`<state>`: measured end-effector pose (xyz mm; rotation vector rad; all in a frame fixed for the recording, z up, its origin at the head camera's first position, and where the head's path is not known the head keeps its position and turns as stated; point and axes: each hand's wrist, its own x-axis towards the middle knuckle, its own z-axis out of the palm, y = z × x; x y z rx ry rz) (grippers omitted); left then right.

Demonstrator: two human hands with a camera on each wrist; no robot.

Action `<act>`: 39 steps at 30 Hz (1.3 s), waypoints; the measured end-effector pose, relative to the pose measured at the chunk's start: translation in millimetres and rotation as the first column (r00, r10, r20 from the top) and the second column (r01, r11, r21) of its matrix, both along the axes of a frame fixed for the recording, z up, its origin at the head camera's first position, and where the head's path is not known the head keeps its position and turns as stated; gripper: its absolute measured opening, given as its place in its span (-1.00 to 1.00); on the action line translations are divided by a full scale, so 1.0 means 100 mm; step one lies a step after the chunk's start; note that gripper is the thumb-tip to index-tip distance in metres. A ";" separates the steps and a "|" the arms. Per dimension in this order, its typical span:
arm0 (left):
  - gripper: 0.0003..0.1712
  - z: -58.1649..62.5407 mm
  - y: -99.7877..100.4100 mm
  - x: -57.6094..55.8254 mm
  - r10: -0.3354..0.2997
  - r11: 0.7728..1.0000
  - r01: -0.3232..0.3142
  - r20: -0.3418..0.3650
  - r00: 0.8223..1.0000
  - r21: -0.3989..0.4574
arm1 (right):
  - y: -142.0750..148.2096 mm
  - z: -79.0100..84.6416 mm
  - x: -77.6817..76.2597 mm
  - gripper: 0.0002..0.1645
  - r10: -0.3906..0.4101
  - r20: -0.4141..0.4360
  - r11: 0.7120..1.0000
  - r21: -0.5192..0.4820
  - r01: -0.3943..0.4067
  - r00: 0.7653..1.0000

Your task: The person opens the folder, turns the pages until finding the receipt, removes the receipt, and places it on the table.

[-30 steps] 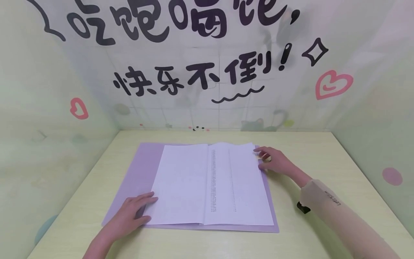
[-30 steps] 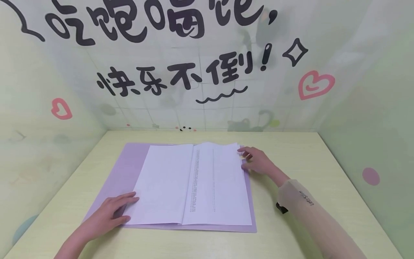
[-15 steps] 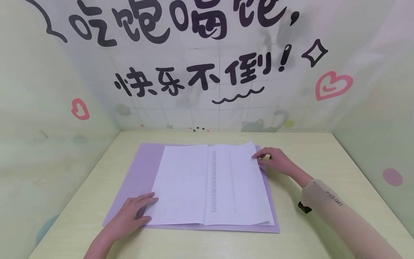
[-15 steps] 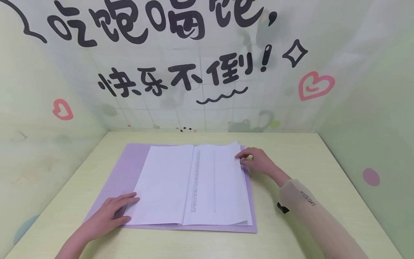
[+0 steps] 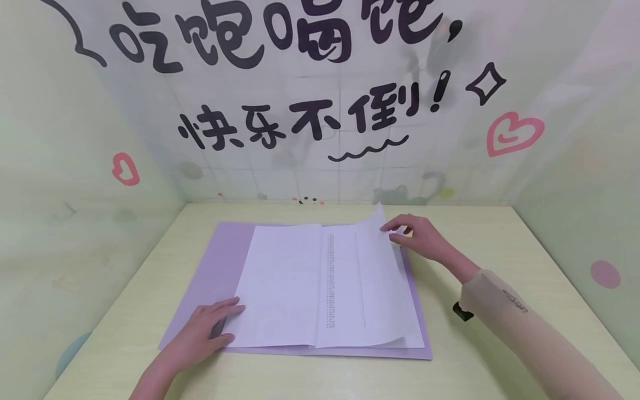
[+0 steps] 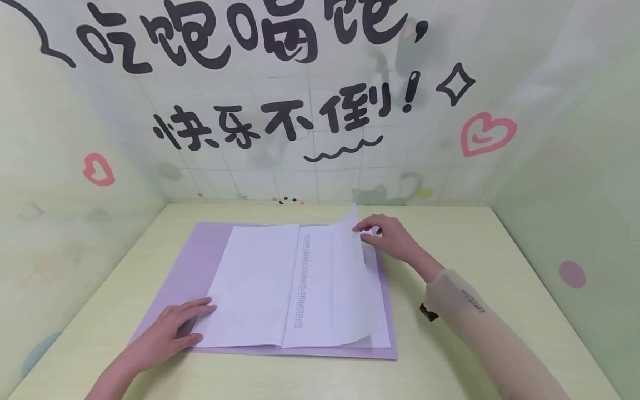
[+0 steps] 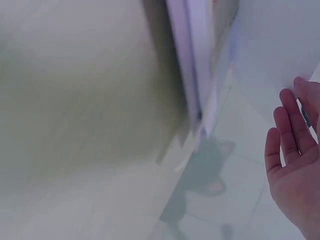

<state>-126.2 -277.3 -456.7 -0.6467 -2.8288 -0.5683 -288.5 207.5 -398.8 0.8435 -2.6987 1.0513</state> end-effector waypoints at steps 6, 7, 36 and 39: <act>-0.40 0.02 0.00 -0.01 -0.005 1.000 0.005 0.012 1.000 0.005 | -0.19 0.20 -0.06 -0.75 0.028 -0.039 1.000 -0.012 -0.029 0.999; -0.40 0.02 0.00 -0.01 -0.006 1.000 0.006 0.009 1.000 0.002 | -0.23 0.23 -0.08 -0.75 0.038 -0.045 0.999 -0.010 -0.039 0.998; -0.42 0.00 -0.03 -0.01 0.013 0.999 -0.016 0.082 0.997 0.043 | -1.28 0.86 -0.36 -0.80 0.157 -0.100 0.987 -0.004 -0.159 0.982; -0.42 0.02 -0.03 0.00 0.017 0.999 -0.022 0.089 0.996 0.046 | -1.37 0.89 -0.36 -0.82 0.175 -0.114 0.984 0.002 -0.176 0.978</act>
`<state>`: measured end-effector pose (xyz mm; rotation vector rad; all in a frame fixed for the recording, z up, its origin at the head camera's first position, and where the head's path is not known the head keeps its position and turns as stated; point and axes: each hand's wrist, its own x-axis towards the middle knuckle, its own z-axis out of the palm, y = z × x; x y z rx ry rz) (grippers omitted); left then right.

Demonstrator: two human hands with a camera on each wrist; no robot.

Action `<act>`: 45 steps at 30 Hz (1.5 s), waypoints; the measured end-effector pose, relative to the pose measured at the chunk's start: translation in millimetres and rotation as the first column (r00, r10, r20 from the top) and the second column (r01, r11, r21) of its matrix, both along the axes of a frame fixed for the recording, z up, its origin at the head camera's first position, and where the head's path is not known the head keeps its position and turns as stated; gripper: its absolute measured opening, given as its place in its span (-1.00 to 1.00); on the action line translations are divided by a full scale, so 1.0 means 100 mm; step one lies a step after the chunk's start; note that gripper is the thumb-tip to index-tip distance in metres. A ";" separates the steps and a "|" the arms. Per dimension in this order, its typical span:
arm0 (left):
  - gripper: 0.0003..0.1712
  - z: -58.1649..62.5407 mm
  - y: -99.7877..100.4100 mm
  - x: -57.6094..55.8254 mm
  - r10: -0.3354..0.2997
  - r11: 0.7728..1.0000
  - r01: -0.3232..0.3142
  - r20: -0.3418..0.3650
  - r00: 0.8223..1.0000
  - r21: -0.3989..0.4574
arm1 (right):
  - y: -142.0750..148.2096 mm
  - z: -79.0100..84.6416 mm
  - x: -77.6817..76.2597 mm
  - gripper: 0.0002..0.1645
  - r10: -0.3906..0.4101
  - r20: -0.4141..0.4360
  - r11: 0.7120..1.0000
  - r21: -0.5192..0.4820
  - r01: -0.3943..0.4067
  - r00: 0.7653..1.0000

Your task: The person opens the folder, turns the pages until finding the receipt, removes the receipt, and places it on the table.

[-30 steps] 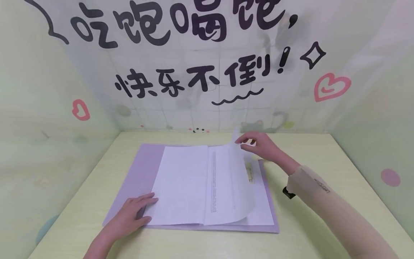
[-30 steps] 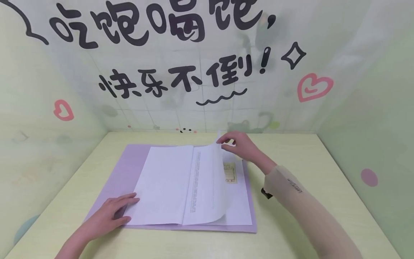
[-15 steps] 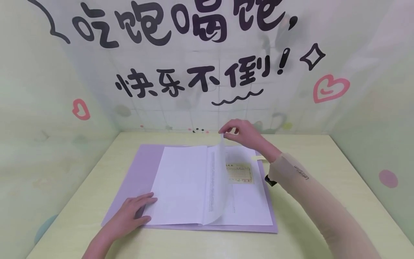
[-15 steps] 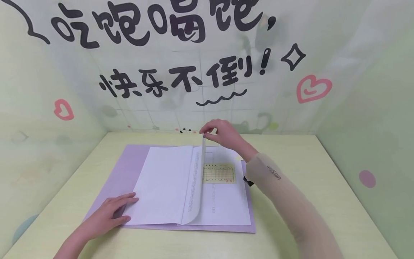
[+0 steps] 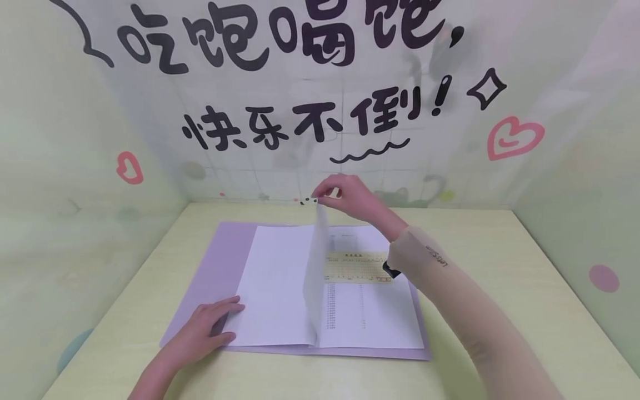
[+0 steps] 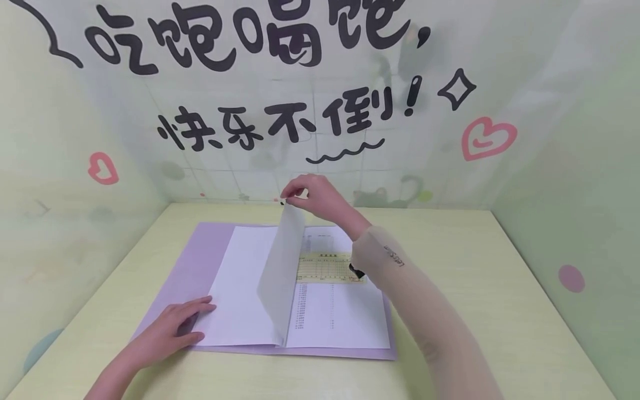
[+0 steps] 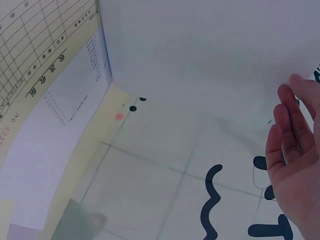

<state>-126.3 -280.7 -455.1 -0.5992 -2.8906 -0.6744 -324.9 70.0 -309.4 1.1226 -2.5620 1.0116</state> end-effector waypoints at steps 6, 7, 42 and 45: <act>-0.43 -0.01 -0.01 0.01 -0.002 1.000 0.002 -0.003 1.000 0.004 | -0.21 0.01 -0.03 -0.85 0.042 -0.029 0.999 0.015 -0.041 0.999; -0.43 -0.01 -0.01 0.01 -0.003 1.000 0.003 -0.006 1.000 0.006 | -0.25 0.01 -0.03 -0.85 0.045 -0.030 0.999 0.017 -0.044 0.999; -0.28 0.01 -0.08 -0.10 -0.104 0.991 0.108 -0.059 0.993 0.076 | -1.39 -0.69 0.00 -0.75 0.063 0.103 0.994 0.080 -0.071 0.993; -0.30 0.02 -0.08 -0.09 -0.101 0.989 0.104 -0.038 0.994 0.102 | -1.43 -0.75 0.02 -0.69 0.057 0.152 0.992 0.098 -0.073 0.987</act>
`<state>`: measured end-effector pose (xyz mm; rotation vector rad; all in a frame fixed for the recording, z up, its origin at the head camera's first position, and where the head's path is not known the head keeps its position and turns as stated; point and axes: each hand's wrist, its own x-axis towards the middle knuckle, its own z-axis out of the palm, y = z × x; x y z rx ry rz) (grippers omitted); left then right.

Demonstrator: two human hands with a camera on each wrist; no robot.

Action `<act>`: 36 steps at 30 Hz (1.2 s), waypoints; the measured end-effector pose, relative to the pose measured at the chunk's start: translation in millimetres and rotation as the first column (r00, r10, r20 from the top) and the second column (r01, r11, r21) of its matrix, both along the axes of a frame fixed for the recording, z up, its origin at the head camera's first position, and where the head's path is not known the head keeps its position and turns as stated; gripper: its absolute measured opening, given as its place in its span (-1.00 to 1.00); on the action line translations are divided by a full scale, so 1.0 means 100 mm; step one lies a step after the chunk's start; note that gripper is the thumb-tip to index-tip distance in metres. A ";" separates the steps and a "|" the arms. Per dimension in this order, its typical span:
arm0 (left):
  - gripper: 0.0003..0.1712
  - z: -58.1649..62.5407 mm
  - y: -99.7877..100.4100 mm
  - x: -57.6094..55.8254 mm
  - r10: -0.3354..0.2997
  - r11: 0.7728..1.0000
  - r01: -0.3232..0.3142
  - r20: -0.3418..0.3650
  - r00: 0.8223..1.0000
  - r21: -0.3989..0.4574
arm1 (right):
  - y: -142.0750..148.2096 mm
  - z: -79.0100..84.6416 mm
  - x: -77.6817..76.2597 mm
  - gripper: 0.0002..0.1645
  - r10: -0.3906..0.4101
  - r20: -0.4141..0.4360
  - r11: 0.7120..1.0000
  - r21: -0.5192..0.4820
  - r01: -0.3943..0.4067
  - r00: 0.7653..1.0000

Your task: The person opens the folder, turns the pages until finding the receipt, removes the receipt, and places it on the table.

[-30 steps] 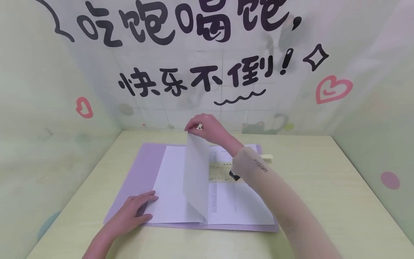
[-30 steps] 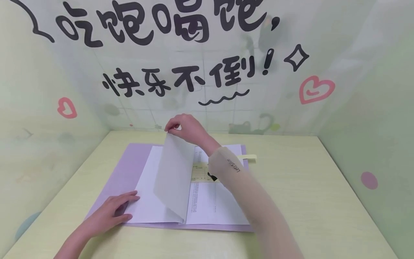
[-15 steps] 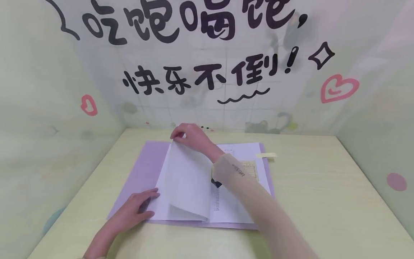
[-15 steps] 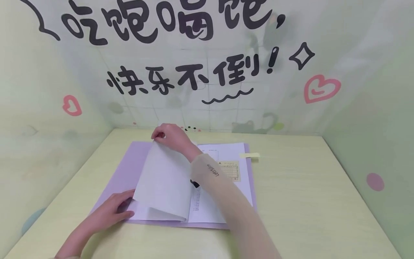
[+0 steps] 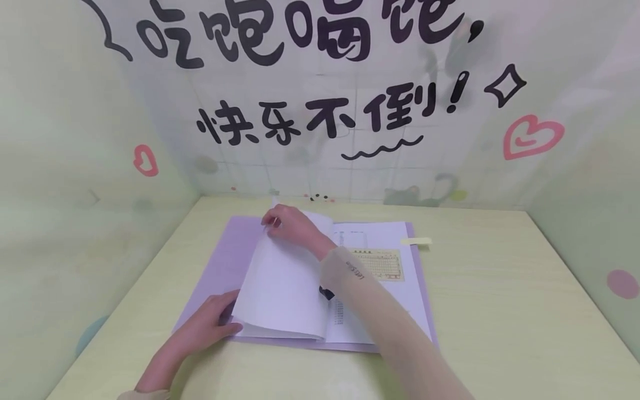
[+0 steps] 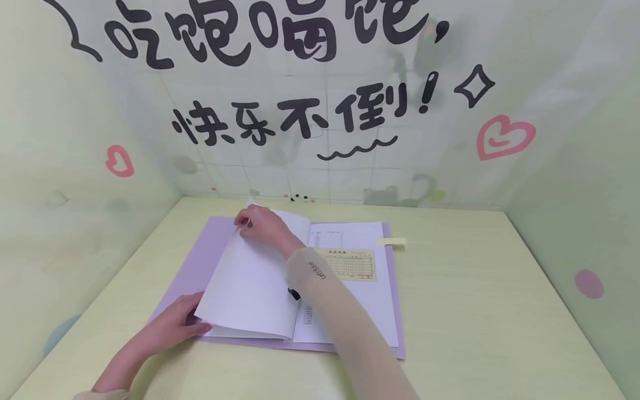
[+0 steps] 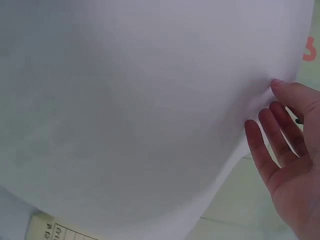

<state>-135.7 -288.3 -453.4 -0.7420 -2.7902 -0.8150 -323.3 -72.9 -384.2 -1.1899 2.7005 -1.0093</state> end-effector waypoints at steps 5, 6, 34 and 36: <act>-0.34 -0.01 0.00 -0.02 -0.003 1.000 0.003 0.018 1.000 0.020 | -0.02 -0.07 0.04 -0.56 -0.011 0.035 0.997 0.074 0.009 0.999; -0.32 -0.02 0.00 -0.01 0.008 1.000 -0.008 0.010 1.000 0.007 | -0.03 -0.09 0.04 -0.54 -0.013 0.033 0.995 0.095 0.010 0.999; -0.01 0.01 -0.09 0.00 -0.048 0.997 0.035 0.185 0.982 0.071 | -0.19 -0.46 0.16 -0.32 -0.026 0.035 0.937 0.348 0.012 0.999; -0.06 0.01 -0.09 0.01 -0.024 1.000 0.020 0.151 0.988 0.022 | -0.21 -0.47 0.16 -0.31 -0.025 0.029 0.932 0.363 0.013 0.999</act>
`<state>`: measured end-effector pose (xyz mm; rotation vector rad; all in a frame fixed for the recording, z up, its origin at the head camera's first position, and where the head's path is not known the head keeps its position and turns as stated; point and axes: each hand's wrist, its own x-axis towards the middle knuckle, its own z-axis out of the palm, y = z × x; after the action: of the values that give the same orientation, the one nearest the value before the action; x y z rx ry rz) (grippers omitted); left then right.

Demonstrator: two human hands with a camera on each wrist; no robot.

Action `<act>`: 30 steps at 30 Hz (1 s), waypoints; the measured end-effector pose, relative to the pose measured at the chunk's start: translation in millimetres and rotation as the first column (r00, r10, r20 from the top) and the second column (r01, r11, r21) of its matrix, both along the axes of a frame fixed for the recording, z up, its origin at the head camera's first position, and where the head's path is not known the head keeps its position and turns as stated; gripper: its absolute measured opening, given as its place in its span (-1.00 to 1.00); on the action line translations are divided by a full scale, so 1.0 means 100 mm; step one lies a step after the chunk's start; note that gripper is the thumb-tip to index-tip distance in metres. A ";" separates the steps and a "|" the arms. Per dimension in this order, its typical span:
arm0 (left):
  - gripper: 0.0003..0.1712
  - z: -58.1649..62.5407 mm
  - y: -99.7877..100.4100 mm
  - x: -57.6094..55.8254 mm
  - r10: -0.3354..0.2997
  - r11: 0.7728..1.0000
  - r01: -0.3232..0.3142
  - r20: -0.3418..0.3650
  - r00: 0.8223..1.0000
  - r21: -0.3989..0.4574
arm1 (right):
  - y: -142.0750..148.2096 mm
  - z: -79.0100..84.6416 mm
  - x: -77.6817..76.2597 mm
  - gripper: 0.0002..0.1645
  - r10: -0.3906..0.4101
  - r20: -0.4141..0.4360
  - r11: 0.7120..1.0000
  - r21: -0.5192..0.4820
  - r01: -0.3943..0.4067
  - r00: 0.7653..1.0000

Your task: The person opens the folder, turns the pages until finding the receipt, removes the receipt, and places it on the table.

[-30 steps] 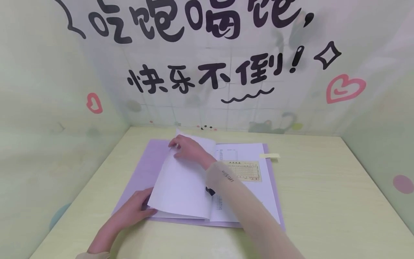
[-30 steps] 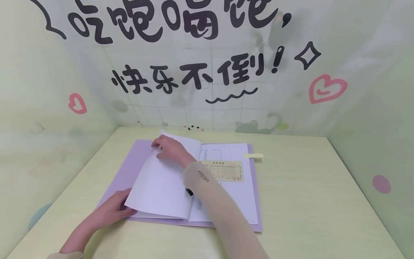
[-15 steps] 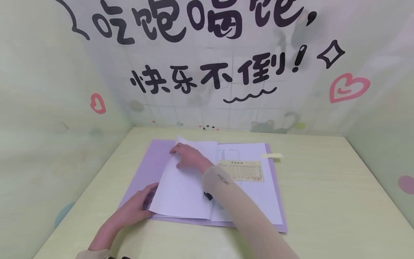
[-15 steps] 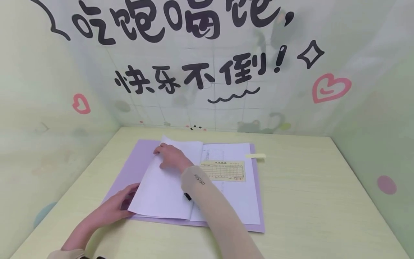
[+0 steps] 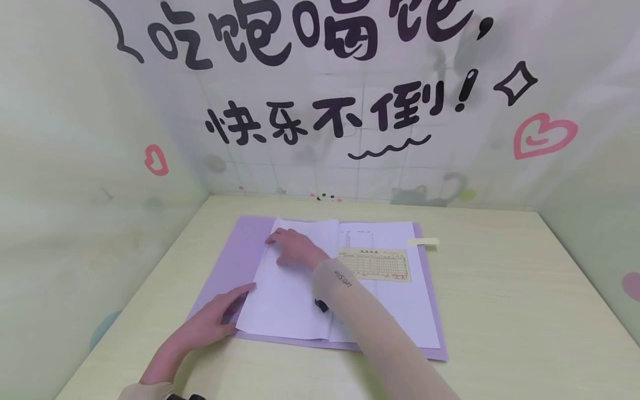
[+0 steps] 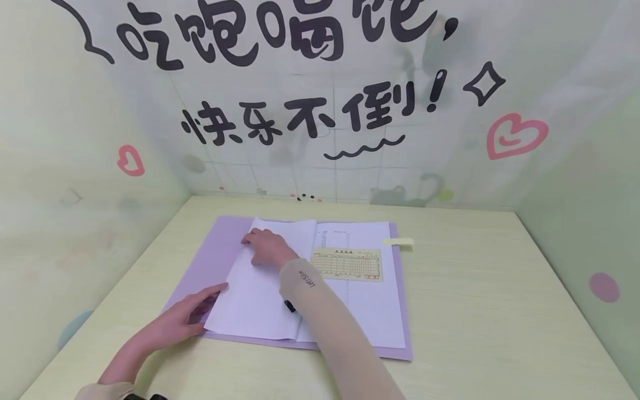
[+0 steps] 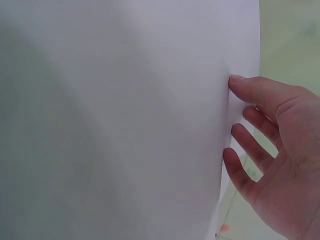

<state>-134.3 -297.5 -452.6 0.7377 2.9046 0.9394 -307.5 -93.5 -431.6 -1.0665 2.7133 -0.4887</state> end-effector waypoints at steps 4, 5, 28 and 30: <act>-0.17 0.00 0.00 0.03 0.043 0.996 -0.046 -0.040 0.998 -0.076 | 0.00 -0.02 0.00 -0.28 0.006 -0.013 1.000 0.012 -0.005 1.000; -0.19 0.00 0.00 0.03 0.049 0.995 -0.052 -0.040 0.998 -0.085 | 0.00 -0.02 0.00 -0.28 0.008 -0.014 1.000 0.015 -0.008 1.000; -0.49 -0.01 0.06 0.02 0.068 0.994 -0.073 -0.068 0.995 -0.077 | 0.02 -0.03 0.01 -0.38 0.054 -0.018 0.995 0.089 -0.052 0.998; -0.48 -0.01 0.06 0.02 0.057 0.995 -0.063 -0.080 0.995 -0.079 | 0.02 -0.04 0.00 -0.38 0.054 -0.017 0.995 0.091 -0.052 0.998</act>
<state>-132.3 -291.3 -453.6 0.7004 3.0274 0.8096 -307.3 -91.6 -435.9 -1.1218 2.6871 -0.3459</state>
